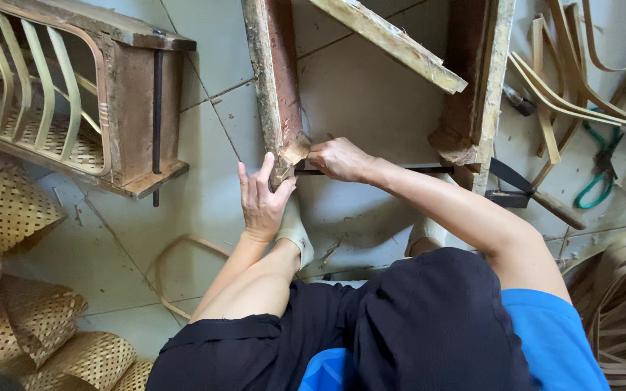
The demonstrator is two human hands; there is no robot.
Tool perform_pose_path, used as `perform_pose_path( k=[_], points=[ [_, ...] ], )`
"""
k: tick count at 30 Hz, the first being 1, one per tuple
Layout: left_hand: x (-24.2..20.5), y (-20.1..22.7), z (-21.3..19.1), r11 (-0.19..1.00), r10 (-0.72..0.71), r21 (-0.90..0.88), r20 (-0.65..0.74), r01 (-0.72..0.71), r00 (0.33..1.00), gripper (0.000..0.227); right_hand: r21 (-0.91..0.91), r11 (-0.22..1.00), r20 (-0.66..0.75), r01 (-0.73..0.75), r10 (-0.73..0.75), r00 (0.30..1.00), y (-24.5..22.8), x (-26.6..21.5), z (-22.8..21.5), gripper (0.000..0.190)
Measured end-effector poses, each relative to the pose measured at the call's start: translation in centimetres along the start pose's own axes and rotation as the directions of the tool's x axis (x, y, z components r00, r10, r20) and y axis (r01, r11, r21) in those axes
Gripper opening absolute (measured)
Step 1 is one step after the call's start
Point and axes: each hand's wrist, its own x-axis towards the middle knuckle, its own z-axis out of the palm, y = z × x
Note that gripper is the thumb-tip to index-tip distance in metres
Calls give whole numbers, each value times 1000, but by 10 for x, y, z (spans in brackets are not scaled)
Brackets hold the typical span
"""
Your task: The person sits on the floor and repeatedly fits a wooden slat into a mortise on a wooden frame. They apply glue to the joint, use a metal bar to pry and align the joint, and tap the slat with a wooden mallet to seat it. The person removes and reinserts the slat multiple times to adjust the fit.
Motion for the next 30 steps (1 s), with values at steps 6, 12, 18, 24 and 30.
perform_pose_path(
  k=[6,12,18,24,30],
  points=[
    [8,1,-17,811,526,295,8,-505,850,32,0,1000,-14,-8,8,1000,1,-2,2,9],
    [28,27,-6,495,459,455,587,-740,667,43,-32,999,-6,4,-5,1000,3,3,3,12],
    [35,36,31,601,273,469,640,-647,718,37,14,999,-53,40,-40,998,4,-2,4,10],
    [29,27,44,542,329,484,630,-687,703,36,-6,999,-44,38,-38,998,5,2,4,11],
    [31,19,45,576,376,467,577,-670,725,36,-20,1000,-62,-11,10,998,5,1,9,13]
  ],
)
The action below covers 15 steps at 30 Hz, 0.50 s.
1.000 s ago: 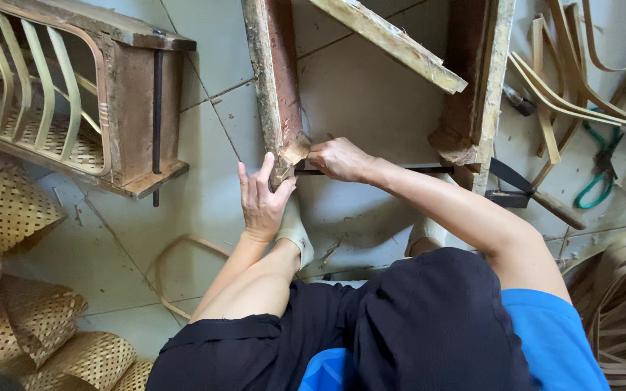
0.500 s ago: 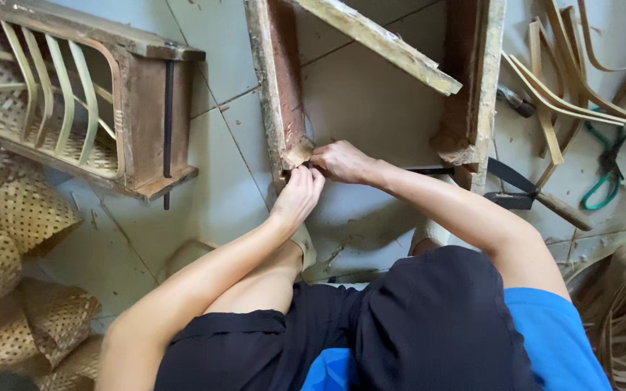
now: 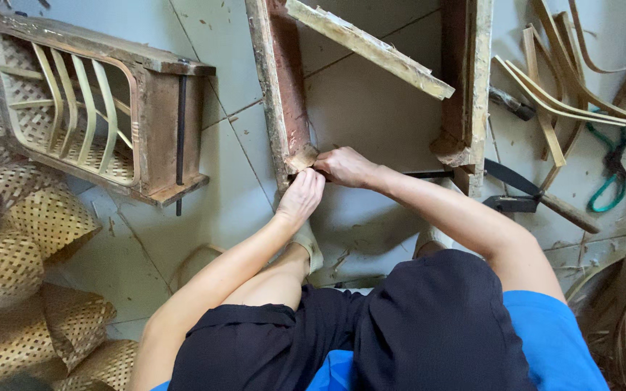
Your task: The person sits on the floor and repeatedly fits a wooden slat into a mortise on a wooden frame. They apply glue to the joint, use a metal bar to pry and align the joint, and tap the slat with a wooden mallet to seat it. The person removes and reinserts the slat multiple times to adjust the fit.
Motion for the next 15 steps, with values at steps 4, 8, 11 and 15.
perform_pose_path(
  k=[4,8,11,15],
  points=[
    [0,1,3,1000,23,-2,19,-23,1000,34,-14,996,-65,-91,90,994,-7,-4,8,11],
    [-2,1,4,999,27,-25,24,-27,999,33,-37,980,-131,-196,190,973,-18,-9,-2,11],
    [-2,1,2,1000,-6,-22,-4,6,1000,31,-107,955,-176,-278,256,950,-28,-24,-33,11],
    [-2,2,3,998,-37,-52,-35,35,999,22,-81,983,-161,-165,150,975,-58,-60,-62,16]
  ],
)
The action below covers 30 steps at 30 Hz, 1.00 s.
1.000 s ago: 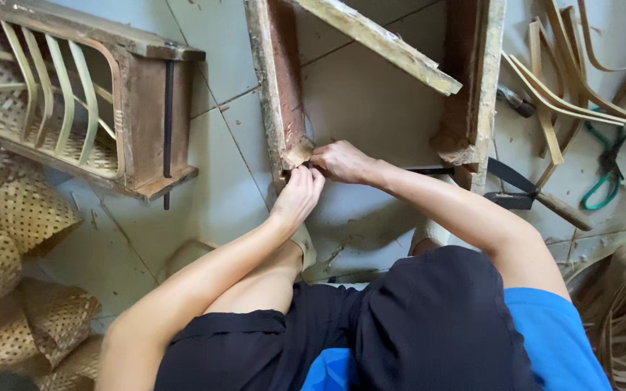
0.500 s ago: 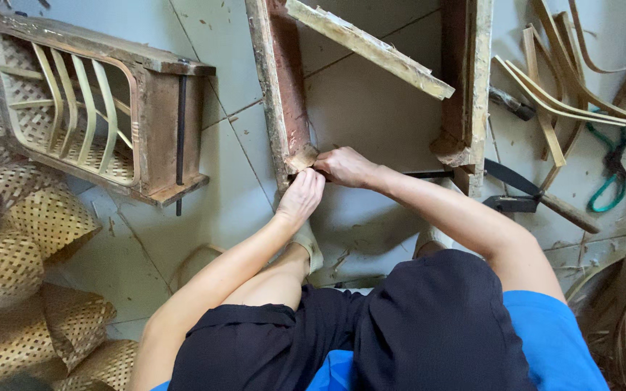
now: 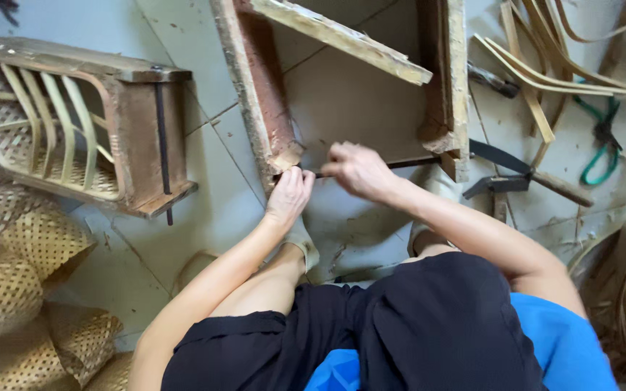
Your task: The person sits on the floor and repeatedly fits a wooden slat into a mortise on a wooden frame. They apply glue to the joint, use a metal bar to pry and align the joint, and tap the slat with a wooden mallet to seat it. The person removes and reinserts the slat multiple times to adjust the fit.
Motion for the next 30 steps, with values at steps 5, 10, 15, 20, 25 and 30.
perform_pose_path(
  k=[5,10,15,20,25,30],
  points=[
    [-1,2,7,999,-32,-10,-45,31,998,19,41,989,-69,141,-138,988,-7,-18,12,30],
    [-3,4,15,998,-35,-62,-28,34,999,17,16,996,212,-86,81,974,9,25,71,48],
    [-5,8,21,997,-24,-73,3,24,1000,12,63,988,438,-139,98,894,35,48,115,50],
    [-3,6,22,997,-12,-82,-35,9,999,13,190,978,344,-84,14,939,53,47,132,46],
    [-5,8,28,996,-12,-85,-49,8,999,14,177,984,404,-22,-52,913,62,46,148,36],
    [0,4,24,1000,12,-27,-71,-14,997,20,137,990,268,-12,-26,963,61,47,143,34]
  ],
)
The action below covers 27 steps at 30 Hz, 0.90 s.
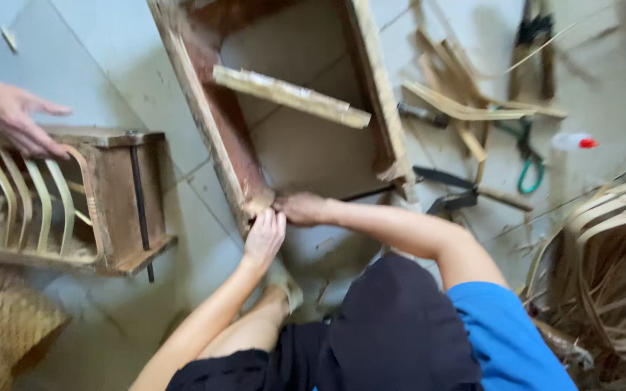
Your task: The person sits on the floor and repeatedly fits a wooden slat into a mortise on a wooden frame. They apply glue to the joint, use a metal bar to pry and align the joint, and tap the slat with a wooden mallet to seat it. The person removes and reinserts the slat multiple times to adjust the fit.
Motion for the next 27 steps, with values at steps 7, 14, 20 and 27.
perform_pose_path(
  k=[7,14,20,27],
  points=[
    [2,-2,-4,998,56,37,74,-59,996,21,346,931,117,115,-164,979,-8,-8,-44,58],
    [7,4,13,997,69,-45,105,-64,992,16,322,940,137,112,-163,977,-31,-8,-76,48],
    [9,2,13,994,109,-1,130,-110,986,20,277,961,185,8,-61,981,-47,-11,-92,48],
    [11,-5,3,990,137,1,156,-139,978,23,258,965,206,-34,-20,978,-26,-9,-71,53]
  ],
)
